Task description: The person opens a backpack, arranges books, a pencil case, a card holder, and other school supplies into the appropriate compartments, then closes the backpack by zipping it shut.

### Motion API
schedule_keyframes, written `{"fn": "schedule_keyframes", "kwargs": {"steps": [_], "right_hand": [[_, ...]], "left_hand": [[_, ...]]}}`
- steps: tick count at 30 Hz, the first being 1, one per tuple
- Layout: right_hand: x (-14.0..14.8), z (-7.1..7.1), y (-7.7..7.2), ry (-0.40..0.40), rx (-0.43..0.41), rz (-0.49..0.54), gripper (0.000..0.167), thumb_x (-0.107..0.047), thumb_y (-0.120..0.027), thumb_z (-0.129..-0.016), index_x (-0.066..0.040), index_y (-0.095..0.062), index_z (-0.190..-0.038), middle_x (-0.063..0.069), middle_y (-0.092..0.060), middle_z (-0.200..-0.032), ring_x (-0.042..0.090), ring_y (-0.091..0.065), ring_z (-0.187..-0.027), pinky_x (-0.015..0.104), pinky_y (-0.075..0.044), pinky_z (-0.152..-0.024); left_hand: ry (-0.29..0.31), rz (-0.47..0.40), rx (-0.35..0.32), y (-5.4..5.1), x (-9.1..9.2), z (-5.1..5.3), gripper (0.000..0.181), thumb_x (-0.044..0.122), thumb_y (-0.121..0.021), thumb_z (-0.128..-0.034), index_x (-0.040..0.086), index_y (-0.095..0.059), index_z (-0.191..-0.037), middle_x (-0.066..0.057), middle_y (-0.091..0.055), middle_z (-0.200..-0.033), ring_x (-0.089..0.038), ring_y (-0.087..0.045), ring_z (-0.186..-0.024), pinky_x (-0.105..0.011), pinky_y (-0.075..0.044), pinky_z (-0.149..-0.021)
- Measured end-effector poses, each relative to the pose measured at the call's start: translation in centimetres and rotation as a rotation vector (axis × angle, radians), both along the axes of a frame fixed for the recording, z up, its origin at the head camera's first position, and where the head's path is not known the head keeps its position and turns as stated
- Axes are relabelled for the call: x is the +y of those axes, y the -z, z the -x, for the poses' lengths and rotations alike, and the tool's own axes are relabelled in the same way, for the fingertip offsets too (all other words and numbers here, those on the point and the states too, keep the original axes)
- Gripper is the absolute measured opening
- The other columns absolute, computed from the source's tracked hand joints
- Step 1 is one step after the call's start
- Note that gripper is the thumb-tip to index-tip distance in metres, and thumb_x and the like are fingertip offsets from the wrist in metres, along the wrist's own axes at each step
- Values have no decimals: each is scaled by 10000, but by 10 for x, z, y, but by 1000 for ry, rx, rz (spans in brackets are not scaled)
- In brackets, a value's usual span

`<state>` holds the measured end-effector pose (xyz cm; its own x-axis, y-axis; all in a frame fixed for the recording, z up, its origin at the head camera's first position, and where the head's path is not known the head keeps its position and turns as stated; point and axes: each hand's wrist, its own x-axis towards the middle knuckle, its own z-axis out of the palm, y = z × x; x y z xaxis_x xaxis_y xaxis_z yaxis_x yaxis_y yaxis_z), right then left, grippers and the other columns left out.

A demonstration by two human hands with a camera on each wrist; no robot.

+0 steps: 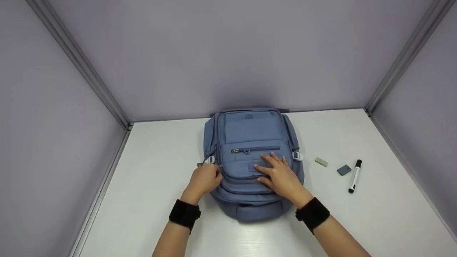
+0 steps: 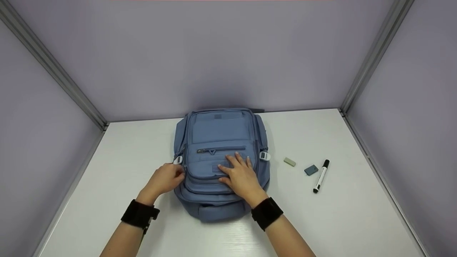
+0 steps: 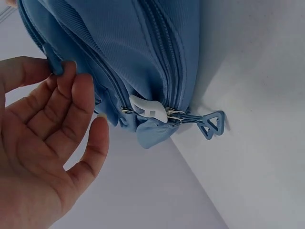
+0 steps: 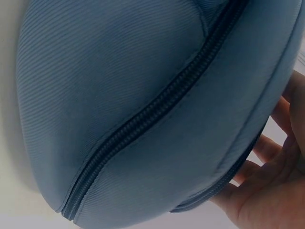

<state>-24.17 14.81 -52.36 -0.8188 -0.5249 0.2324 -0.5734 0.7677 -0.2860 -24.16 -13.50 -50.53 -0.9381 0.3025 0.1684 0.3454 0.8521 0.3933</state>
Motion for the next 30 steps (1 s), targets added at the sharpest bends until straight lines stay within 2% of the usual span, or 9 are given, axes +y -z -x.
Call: {"fn": "schedule_keyframes", "kwargs": {"steps": [3,6,9,13,16,23,26,30], "right_hand": [[0,0,1,3,6,0,469,-428,-644,-929,-189,-633,-1333,148,-437,-1471,442,-296,-1395,681,-240,-1049],[-1,0,2,9,5,8,466,-423,-647,-928,-188,-635,-1330,144,-435,-1471,440,-293,-1398,687,-242,-1044],[-1,0,2,11,1,17,462,-421,-643,-929,-188,-637,-1328,140,-431,-1473,437,-288,-1401,690,-239,-1043],[-2,-1,2,10,4,20,453,-417,-638,-934,-186,-641,-1323,139,-434,-1470,438,-291,-1399,696,-242,-1037],[-3,-1,2,12,9,19,447,-411,-644,-933,-183,-646,-1318,142,-440,-1464,441,-295,-1397,700,-245,-1032],[-3,-2,2,18,12,14,451,-407,-649,-929,-181,-643,-1320,150,-441,-1463,448,-297,-1392,698,-251,-1030],[-3,-2,2,21,16,14,452,-407,-652,-927,-184,-642,-1320,148,-443,-1464,447,-300,-1391,697,-256,-1028],[-3,-2,3,24,18,13,453,-412,-651,-926,-188,-642,-1319,147,-446,-1463,451,-299,-1390,701,-254,-1025]], "left_hand": [[30,-15,-29,-1,1,-7,382,75,-627,-830,184,-389,-553,94,-330,-522,-94,-355,-461,-297,-320,-454],[56,-29,-20,1,1,-12,365,68,-629,-832,177,-410,-561,100,-323,-523,-85,-352,-462,-288,-319,-453],[54,-38,-14,4,0,-18,341,66,-636,-845,166,-449,-578,97,-334,-525,-83,-362,-466,-288,-329,-456],[49,-53,-43,8,0,-25,320,74,-631,-861,162,-473,-598,93,-356,-535,-79,-375,-471,-280,-341,-456],[67,-58,-49,9,4,-29,313,81,-621,-865,168,-473,-604,97,-367,-545,-74,-380,-480,-270,-345,-462],[140,-63,-13,7,21,-40,314,75,-617,-873,171,-471,-612,97,-362,-559,-79,-380,-504,-277,-351,-491],[165,-48,14,6,29,-44,287,76,-618,-877,160,-504,-627,88,-411,-567,-89,-439,-520,-302,-399,-512],[179,-21,45,7,39,-48,196,80,-622,-878,122,-605,-687,53,-547,-619,-131,-575,-585,-347,-483,-569]]}}
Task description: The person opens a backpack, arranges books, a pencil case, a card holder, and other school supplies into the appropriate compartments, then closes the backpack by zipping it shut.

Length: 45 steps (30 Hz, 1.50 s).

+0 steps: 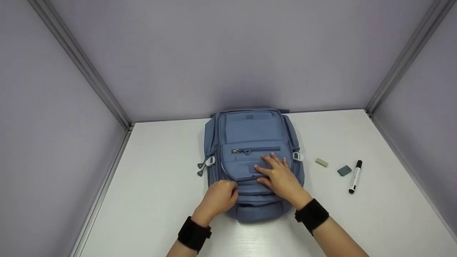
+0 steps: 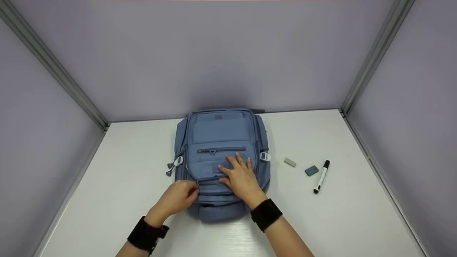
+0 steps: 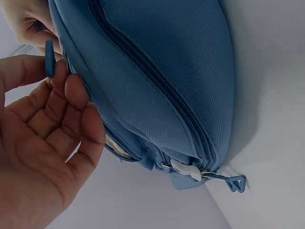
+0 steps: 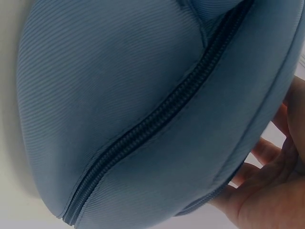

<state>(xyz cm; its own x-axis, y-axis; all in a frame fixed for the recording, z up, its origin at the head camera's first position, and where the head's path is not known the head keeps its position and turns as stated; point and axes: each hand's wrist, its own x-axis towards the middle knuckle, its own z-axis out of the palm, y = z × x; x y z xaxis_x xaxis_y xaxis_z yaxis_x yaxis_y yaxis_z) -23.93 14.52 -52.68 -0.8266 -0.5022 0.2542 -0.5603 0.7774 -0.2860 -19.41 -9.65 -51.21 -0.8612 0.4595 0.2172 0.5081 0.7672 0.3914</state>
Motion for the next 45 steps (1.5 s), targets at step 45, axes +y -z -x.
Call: {"fn": "schedule_keyframes", "kwargs": {"steps": [45], "right_hand": [[-29,-12,11,-350,303,218,203,-103,-812,-788,-96,-708,-962,-7,-615,-872,158,-565,-766,351,-436,-678]], "left_hand": [[-22,-322,283,-3,34,-5,243,118,-781,-832,57,-575,-946,-1,-623,-683,-95,-582,-570,-232,-467,-514]]}}
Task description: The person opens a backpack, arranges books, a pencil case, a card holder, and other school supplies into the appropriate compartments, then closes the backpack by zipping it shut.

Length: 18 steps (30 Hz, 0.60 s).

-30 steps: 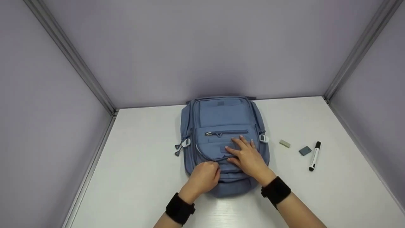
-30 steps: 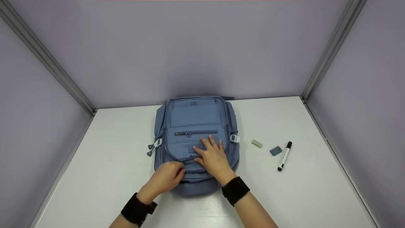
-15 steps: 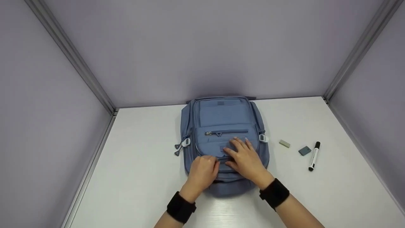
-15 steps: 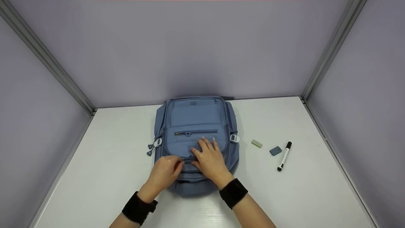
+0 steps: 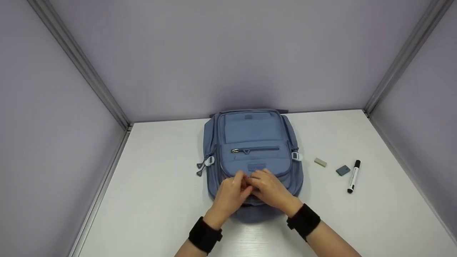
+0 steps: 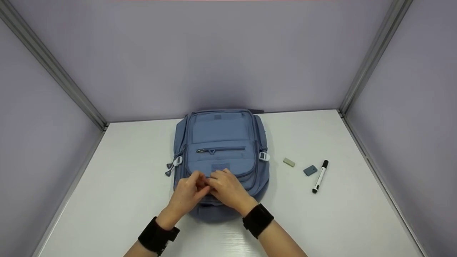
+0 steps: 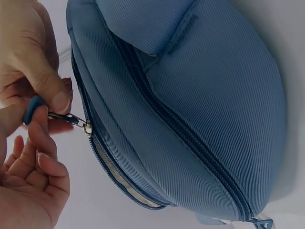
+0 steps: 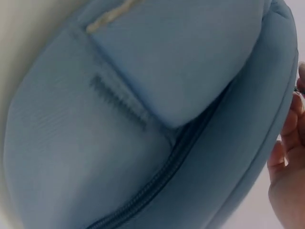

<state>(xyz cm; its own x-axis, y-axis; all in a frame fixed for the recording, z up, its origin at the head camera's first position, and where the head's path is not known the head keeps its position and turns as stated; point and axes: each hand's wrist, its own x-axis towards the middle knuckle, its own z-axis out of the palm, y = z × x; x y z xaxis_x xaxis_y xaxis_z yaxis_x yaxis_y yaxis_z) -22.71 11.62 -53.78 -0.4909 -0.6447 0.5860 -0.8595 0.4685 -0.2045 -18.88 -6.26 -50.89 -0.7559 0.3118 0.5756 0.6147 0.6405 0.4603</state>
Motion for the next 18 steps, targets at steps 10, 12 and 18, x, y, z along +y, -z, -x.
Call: {"fn": "schedule_keyframes", "kwargs": {"steps": [10,12,18], "right_hand": [[0,-4,-1,52,-96,64,166,-29,-755,-750,-91,-674,-881,-11,-622,-786,99,-570,-690,267,-494,-582],[0,-4,0,43,-120,52,158,-67,-759,-747,-107,-666,-867,-33,-597,-759,75,-543,-659,245,-473,-560],[1,-3,-3,7,-200,29,119,-98,-745,-768,-136,-649,-826,-71,-559,-734,48,-516,-632,232,-455,-546]], "left_hand": [[-45,187,77,11,-20,21,284,86,-679,-882,45,-680,-1162,-88,-668,-1133,-260,-623,-1084,-439,-464,-955],[-27,262,41,15,-26,23,319,125,-668,-918,38,-665,-1224,-109,-639,-1236,-293,-567,-1202,-449,-425,-1013],[10,389,-2,23,-37,27,336,196,-651,-959,87,-662,-1277,-86,-589,-1353,-304,-490,-1302,-460,-356,-1077]]}}
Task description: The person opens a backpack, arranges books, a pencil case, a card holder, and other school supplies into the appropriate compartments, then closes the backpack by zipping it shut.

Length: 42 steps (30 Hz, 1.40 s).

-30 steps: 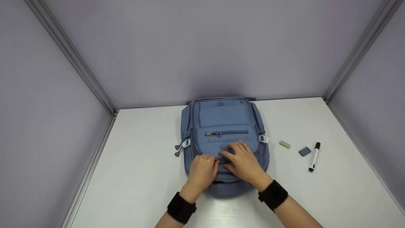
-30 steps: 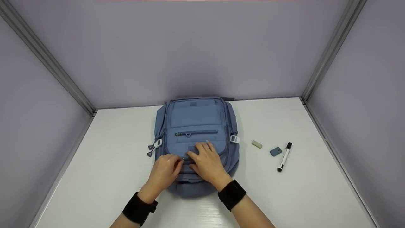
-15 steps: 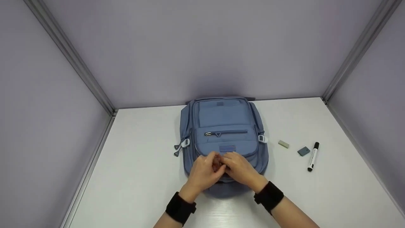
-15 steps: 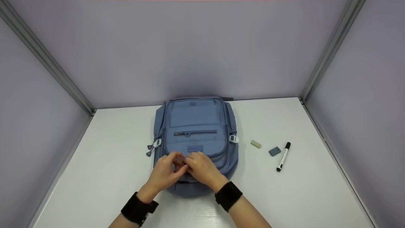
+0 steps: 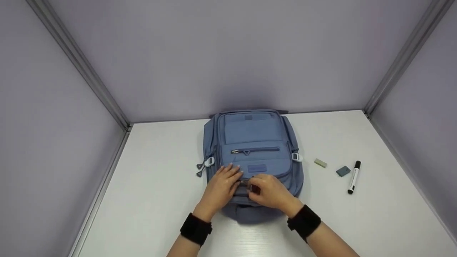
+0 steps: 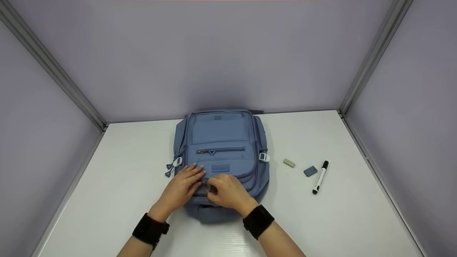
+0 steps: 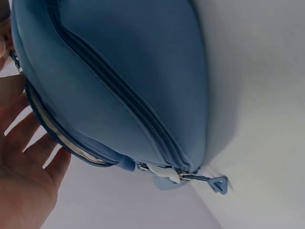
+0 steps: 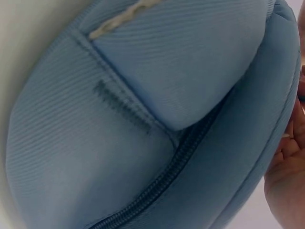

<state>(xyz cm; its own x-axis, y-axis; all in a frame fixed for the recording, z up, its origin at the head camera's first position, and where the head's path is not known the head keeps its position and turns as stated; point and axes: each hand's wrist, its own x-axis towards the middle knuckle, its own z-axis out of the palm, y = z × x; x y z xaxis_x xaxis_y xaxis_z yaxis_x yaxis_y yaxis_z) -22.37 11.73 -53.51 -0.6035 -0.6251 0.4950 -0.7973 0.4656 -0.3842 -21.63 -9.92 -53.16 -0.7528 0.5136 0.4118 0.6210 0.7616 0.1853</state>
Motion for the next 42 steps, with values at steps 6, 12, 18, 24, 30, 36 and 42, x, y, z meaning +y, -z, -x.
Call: {"fn": "schedule_keyframes", "kwargs": {"steps": [6,12,18,24,30,36,42], "right_hand": [[2,-2,-5,5,-50,-17,91,-109,-726,-846,-154,-658,-805,-69,-587,-743,61,-540,-646,265,-478,-574],[4,-3,-8,42,-128,-40,84,-196,-672,-951,-140,-654,-891,-60,-634,-783,46,-574,-677,258,-492,-597],[7,-1,-9,12,-185,-37,77,-106,-659,-949,-79,-649,-1021,3,-689,-908,103,-657,-807,291,-537,-677],[17,-1,-15,87,-150,-78,55,-97,-713,-906,-63,-744,-936,17,-719,-846,123,-674,-746,304,-545,-651],[37,-2,-17,134,-149,-92,42,-87,-732,-885,-65,-758,-911,14,-724,-819,119,-677,-716,311,-545,-627],[61,0,-21,181,-171,-111,47,-43,-741,-863,-82,-767,-856,-16,-715,-783,108,-672,-701,316,-542,-623],[83,3,-22,246,-186,-147,51,-51,-754,-849,-101,-751,-856,-41,-698,-792,120,-661,-727,350,-540,-658]], "left_hand": [[7,-10,27,1,-2,3,309,195,-685,-932,121,-699,-1232,-58,-616,-1318,-282,-527,-1269,-467,-379,-1059],[23,-52,21,1,-4,6,301,214,-692,-919,101,-715,-1198,-59,-643,-1273,-282,-557,-1237,-469,-389,-1050],[53,-85,36,2,-7,12,264,211,-714,-895,97,-747,-1131,-56,-682,-1192,-284,-596,-1185,-448,-409,-1036],[85,-105,107,6,-8,17,215,191,-744,-869,99,-773,-1061,-38,-717,-1102,-281,-639,-1118,-432,-449,-997],[96,-137,131,10,-9,18,194,182,-743,-870,100,-776,-1043,-39,-721,-1086,-288,-648,-1101,-437,-459,-985],[80,-136,142,10,-8,16,188,191,-744,-865,102,-778,-1028,-39,-720,-1090,-286,-654,-1090,-438,-470,-971],[81,-138,157,11,-8,17,176,194,-745,-868,104,-781,-1014,-39,-720,-1088,-285,-659,-1080,-441,-472,-968]]}}
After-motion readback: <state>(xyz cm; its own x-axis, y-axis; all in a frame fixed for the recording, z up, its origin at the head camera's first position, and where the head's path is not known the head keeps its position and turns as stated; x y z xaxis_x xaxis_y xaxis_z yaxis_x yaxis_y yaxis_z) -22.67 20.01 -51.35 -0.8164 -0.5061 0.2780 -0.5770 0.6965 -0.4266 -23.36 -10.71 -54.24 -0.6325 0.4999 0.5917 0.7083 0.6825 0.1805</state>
